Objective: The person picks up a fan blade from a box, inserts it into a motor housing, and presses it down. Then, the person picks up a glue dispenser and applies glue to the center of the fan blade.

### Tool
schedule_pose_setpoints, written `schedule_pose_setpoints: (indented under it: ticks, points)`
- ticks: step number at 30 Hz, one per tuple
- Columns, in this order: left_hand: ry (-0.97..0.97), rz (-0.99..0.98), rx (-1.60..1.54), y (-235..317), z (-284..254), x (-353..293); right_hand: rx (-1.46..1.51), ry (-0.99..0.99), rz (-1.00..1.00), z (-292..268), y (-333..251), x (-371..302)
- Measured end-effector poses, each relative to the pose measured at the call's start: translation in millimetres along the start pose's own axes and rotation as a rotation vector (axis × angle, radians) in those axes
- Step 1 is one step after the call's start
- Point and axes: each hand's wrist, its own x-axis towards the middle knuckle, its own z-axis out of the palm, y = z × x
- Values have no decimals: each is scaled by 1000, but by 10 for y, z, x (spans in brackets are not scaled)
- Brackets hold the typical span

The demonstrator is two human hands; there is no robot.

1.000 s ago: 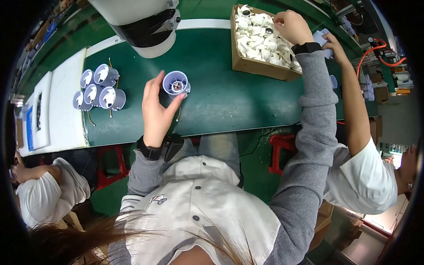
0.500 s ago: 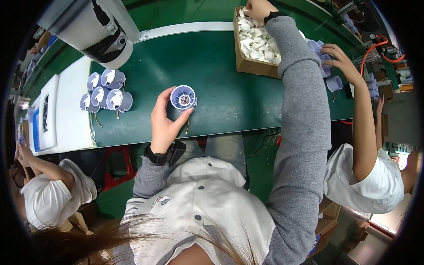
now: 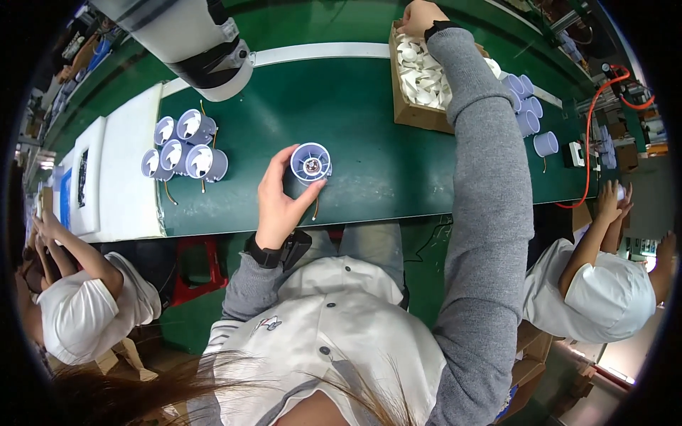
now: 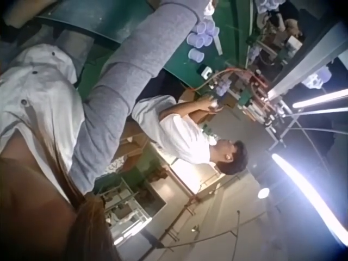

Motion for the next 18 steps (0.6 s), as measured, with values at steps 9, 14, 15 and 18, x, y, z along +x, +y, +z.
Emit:
schedule_pose_setpoints:
  ticks: [9, 14, 15, 18]
  points:
    - [-13, 1, -20, 24, -13, 17, 31, 62, -830, -82, 173, 2]
    - [-20, 5, -33, -4, 7, 18, -268, 113, -375, -364, -366, -330]
    - [-16, -2, -26, -13, -1, 6, -460, 53, 93, -397, -607, -523]
    - [-8, 0, -10, 30, -13, -5, 295, 366, -141, -309, -347, -1117]
